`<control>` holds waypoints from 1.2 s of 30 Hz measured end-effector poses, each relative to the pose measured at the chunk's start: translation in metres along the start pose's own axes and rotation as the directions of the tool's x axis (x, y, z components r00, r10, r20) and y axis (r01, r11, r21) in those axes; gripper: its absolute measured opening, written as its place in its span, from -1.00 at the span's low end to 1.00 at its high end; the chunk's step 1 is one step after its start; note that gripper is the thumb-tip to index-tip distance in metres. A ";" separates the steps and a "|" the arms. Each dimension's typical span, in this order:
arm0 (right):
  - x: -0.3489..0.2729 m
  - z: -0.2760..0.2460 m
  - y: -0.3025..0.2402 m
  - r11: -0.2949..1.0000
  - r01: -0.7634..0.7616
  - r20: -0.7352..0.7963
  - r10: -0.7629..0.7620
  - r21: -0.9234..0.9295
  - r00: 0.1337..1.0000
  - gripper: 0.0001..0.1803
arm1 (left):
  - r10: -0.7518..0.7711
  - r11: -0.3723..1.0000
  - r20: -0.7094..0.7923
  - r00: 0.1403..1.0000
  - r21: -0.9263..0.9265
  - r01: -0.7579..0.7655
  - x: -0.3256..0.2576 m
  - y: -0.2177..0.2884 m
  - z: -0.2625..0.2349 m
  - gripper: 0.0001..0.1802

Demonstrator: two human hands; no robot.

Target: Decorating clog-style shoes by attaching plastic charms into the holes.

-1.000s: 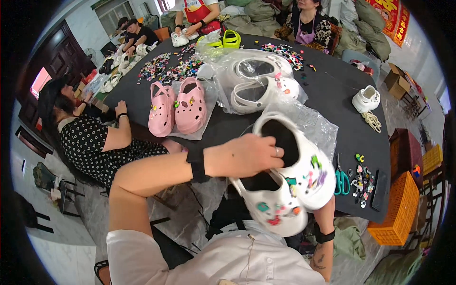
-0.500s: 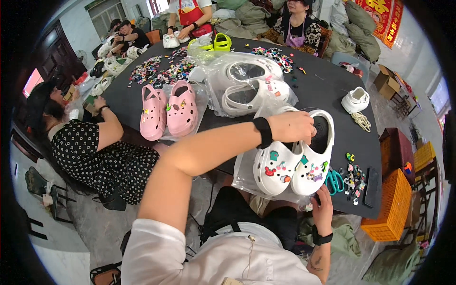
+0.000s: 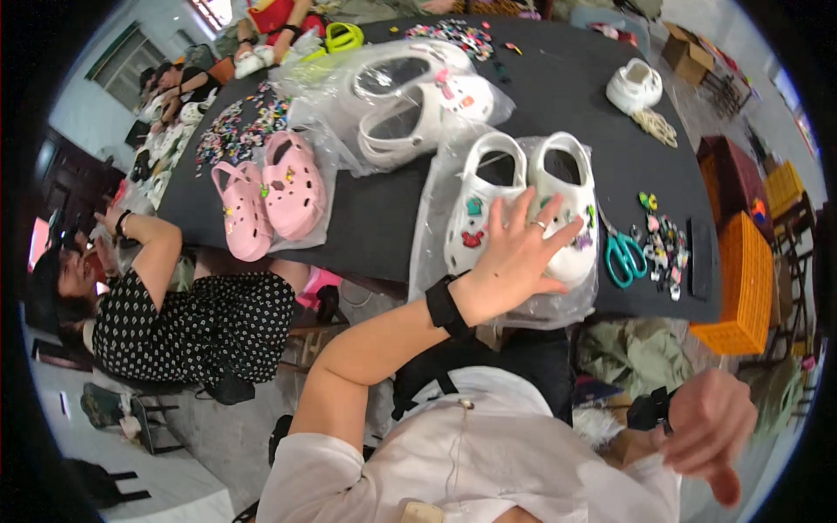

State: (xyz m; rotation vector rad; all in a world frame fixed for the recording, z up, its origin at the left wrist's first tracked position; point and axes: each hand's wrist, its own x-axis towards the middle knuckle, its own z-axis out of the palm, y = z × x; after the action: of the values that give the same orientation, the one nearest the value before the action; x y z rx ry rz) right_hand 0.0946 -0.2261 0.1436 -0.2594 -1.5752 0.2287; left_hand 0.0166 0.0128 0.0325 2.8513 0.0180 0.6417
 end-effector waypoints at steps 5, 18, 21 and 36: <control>0.062 0.037 0.017 0.927 0.206 0.043 -0.231 0.313 0.972 -0.35 | -0.046 0.995 0.202 0.978 0.091 0.028 -0.022 0.010 -0.005 -0.02; 0.051 0.053 -0.012 0.947 0.315 -0.171 -0.302 0.056 0.938 -0.40 | -0.094 0.993 -0.009 0.996 -0.067 0.093 -0.062 0.012 -0.003 -0.40; 0.052 0.048 -0.007 0.936 0.348 -0.144 -0.336 0.063 0.931 -0.41 | -0.155 0.981 -0.092 0.984 -0.132 0.142 -0.077 0.006 -0.003 -0.42; 0.061 0.048 0.011 0.949 0.303 -0.154 -0.287 0.089 0.945 -0.42 | -0.213 0.975 -0.259 0.942 -0.126 0.185 -0.123 -0.025 0.038 -0.37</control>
State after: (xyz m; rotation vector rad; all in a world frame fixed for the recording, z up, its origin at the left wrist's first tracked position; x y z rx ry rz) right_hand 0.0458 -0.1964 0.1979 0.0503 -1.4363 0.0621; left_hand -0.0772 0.0219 -0.0583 2.5997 0.3058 0.9521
